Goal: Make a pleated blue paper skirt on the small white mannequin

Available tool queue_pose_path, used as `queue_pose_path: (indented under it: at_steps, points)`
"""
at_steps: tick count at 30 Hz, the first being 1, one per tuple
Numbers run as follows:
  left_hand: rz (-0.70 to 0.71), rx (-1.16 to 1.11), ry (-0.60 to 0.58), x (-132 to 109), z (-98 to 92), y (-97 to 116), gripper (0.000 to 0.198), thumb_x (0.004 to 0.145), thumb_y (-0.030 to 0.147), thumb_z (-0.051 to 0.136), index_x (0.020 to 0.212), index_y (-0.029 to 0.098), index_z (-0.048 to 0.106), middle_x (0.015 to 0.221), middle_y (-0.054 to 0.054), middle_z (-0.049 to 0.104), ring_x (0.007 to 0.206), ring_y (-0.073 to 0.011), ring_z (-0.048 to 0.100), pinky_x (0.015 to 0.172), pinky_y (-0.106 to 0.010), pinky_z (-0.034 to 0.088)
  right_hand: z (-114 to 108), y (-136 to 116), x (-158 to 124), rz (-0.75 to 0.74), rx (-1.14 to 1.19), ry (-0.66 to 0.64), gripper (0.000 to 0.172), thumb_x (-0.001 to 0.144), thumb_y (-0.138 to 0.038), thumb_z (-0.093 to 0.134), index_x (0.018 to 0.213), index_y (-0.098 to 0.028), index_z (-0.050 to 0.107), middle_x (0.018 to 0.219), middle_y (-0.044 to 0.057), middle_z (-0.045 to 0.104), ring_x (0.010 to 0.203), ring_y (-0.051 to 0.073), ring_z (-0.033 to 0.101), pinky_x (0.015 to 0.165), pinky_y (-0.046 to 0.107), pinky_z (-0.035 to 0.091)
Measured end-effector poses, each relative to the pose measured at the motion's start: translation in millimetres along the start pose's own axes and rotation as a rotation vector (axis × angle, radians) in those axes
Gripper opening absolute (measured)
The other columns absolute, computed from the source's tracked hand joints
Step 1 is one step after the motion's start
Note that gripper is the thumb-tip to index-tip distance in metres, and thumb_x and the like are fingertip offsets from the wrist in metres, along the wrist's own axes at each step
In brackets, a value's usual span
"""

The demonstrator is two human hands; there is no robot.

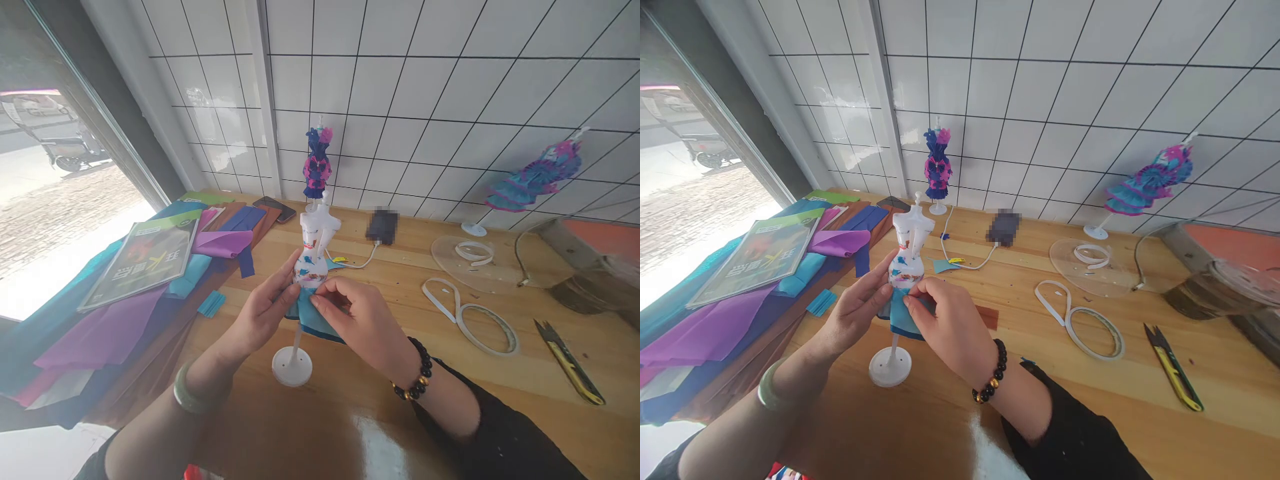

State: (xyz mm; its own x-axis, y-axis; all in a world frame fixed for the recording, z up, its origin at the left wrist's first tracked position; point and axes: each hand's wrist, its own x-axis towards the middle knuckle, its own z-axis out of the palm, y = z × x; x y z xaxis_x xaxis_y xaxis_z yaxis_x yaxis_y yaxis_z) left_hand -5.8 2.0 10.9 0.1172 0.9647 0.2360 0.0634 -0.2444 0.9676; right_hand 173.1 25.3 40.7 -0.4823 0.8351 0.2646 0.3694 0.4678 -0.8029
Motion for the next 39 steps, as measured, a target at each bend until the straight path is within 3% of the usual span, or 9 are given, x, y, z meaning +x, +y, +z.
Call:
queue_pose_path:
  at_steps: [9, 24, 31, 39]
  points:
    - [-0.064, -0.068, -0.012, -1.3, 1.7, 3.2, 0.069, 0.084, 0.027, 0.058, 0.144, 0.024, 0.025, 0.129, -0.009, 0.056, 0.120, -0.0261, 0.049, 0.094, -0.037, 0.047, 1.3, 1.1, 0.8, 0.011, -0.015, -0.014, 0.009, 0.086, -0.022, 0.054, 0.080, -0.019, 0.060, 0.070, -0.001, 0.063, 0.061, 0.011, 0.053, 0.055, 0.023, 0.039]
    - [-0.118, -0.181, 0.035, -0.2, 2.7, 1.6, 0.068, 0.082, 0.028, 0.062, 0.142, 0.026, 0.031, 0.127, -0.008, 0.059, 0.114, -0.0262, 0.054, 0.085, -0.033, 0.052, -3.9, -2.2, -0.8, 0.013, -0.043, -0.039, 0.006, 0.085, -0.024, 0.056, 0.082, -0.020, 0.061, 0.073, -0.001, 0.063, 0.064, 0.012, 0.053, 0.059, 0.025, 0.041]
    - [-0.098, -0.166, 0.032, -0.7, 3.9, 0.1, 0.070, 0.082, 0.026, 0.061, 0.143, 0.026, 0.028, 0.128, -0.007, 0.058, 0.118, -0.0262, 0.052, 0.092, -0.038, 0.048, -6.2, -5.0, 0.6, -0.047, -0.011, -0.018, 0.009, 0.086, -0.020, 0.053, 0.081, -0.020, 0.061, 0.079, 0.000, 0.065, 0.071, 0.012, 0.057, 0.064, 0.024, 0.043]
    - [-0.096, -0.162, 0.051, 0.1, 4.6, -0.4, 0.068, 0.081, 0.028, 0.063, 0.141, 0.025, 0.033, 0.126, -0.007, 0.059, 0.113, -0.0246, 0.056, 0.087, -0.033, 0.050, -7.5, -5.3, -0.1, 0.022, 0.027, -0.087, 0.010, 0.086, -0.023, 0.053, 0.084, -0.019, 0.062, 0.076, 0.000, 0.065, 0.066, 0.011, 0.056, 0.059, 0.023, 0.043]
